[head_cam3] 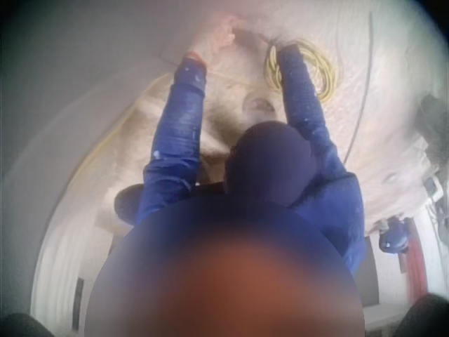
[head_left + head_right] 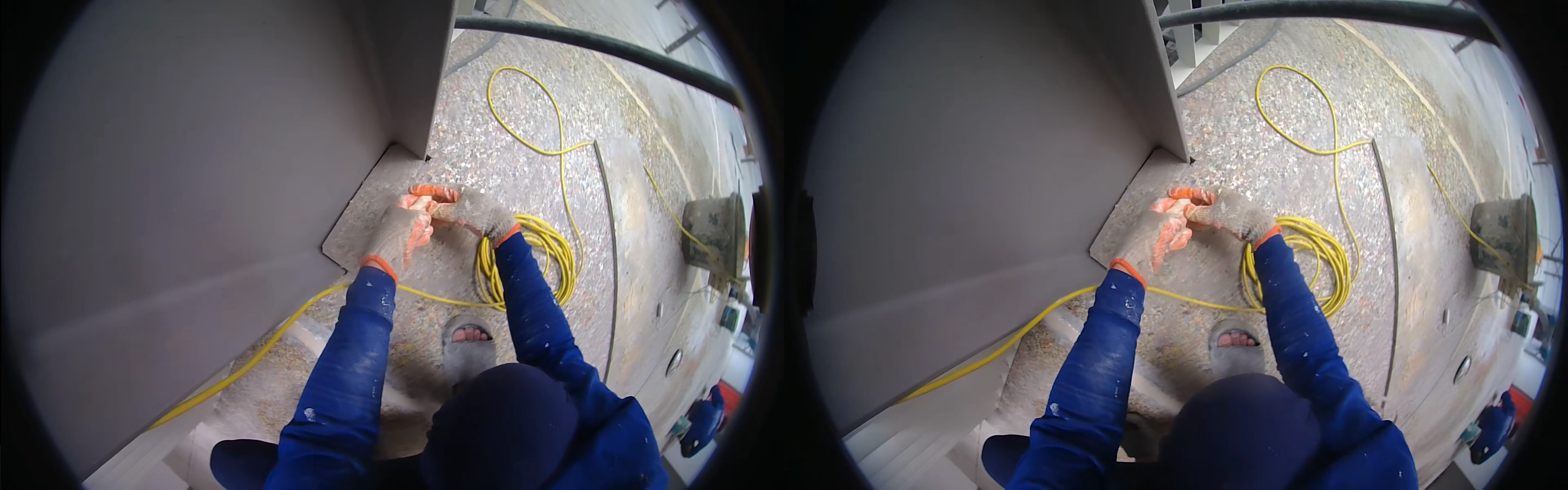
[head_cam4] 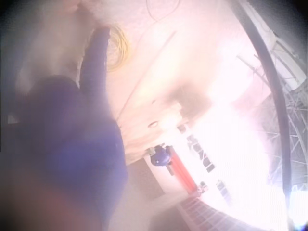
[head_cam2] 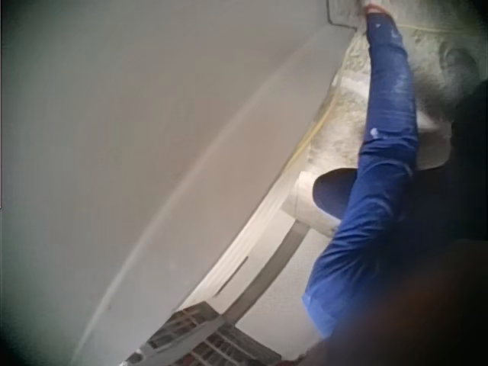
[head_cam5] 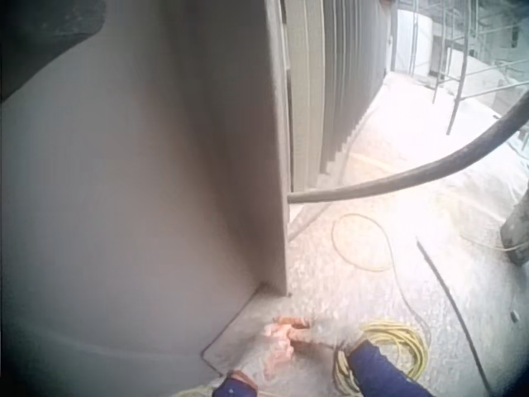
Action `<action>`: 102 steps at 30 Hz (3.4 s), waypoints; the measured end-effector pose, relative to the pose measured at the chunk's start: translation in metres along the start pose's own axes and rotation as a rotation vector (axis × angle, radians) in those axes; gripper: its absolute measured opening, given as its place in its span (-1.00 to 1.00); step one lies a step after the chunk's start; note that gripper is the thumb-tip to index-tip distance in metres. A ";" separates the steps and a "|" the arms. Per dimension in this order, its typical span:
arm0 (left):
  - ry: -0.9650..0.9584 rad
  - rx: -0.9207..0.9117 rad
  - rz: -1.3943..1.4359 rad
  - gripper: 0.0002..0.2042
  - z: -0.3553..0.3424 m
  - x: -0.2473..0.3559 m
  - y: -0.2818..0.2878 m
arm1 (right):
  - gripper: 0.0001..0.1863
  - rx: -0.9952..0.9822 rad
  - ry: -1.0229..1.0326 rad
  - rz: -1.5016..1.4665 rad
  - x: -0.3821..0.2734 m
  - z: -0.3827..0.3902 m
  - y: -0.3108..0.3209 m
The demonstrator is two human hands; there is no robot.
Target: The person applies a white sealant to the corner joint between a metal railing and a tiled floor. They use gloved hands to smooth and press the material into the seam, repeatedly retrieving more from a bucket.
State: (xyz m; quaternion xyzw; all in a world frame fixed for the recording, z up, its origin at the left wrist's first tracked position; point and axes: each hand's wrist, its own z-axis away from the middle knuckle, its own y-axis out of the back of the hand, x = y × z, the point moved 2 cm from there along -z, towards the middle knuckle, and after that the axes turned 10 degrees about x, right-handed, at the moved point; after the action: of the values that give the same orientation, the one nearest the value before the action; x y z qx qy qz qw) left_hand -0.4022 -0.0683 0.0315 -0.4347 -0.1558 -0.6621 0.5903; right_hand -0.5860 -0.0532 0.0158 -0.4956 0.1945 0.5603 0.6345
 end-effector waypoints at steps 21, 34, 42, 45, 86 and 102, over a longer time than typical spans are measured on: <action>-0.058 0.127 0.504 -0.71 -0.100 -0.032 -0.026 | -0.64 0.731 0.228 0.844 -0.008 -0.087 0.066; -0.125 0.135 -0.120 -0.50 -0.056 -0.004 -0.092 | -0.76 0.245 0.107 -0.434 -0.010 -0.020 0.073; -0.021 0.338 -0.165 -0.50 -0.064 -0.023 -0.106 | -0.65 0.481 0.256 -0.433 0.010 -0.021 0.091; 0.075 0.131 0.295 -0.55 -0.070 -0.024 -0.107 | -0.53 0.477 0.027 -0.110 -0.010 -0.015 0.095; 0.126 0.307 0.488 -0.62 -0.131 -0.026 -0.064 | -0.77 0.347 0.478 1.285 -0.084 -0.175 0.044; 0.084 0.198 0.600 -0.66 -0.131 -0.030 -0.065 | -0.57 0.304 0.514 1.450 -0.088 -0.145 0.053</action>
State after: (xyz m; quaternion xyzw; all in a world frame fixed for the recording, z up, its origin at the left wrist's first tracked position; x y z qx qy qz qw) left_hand -0.5155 -0.1264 -0.0464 -0.3739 -0.0598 -0.4573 0.8047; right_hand -0.6151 -0.2281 0.0015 -0.2667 0.6848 0.6698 0.1062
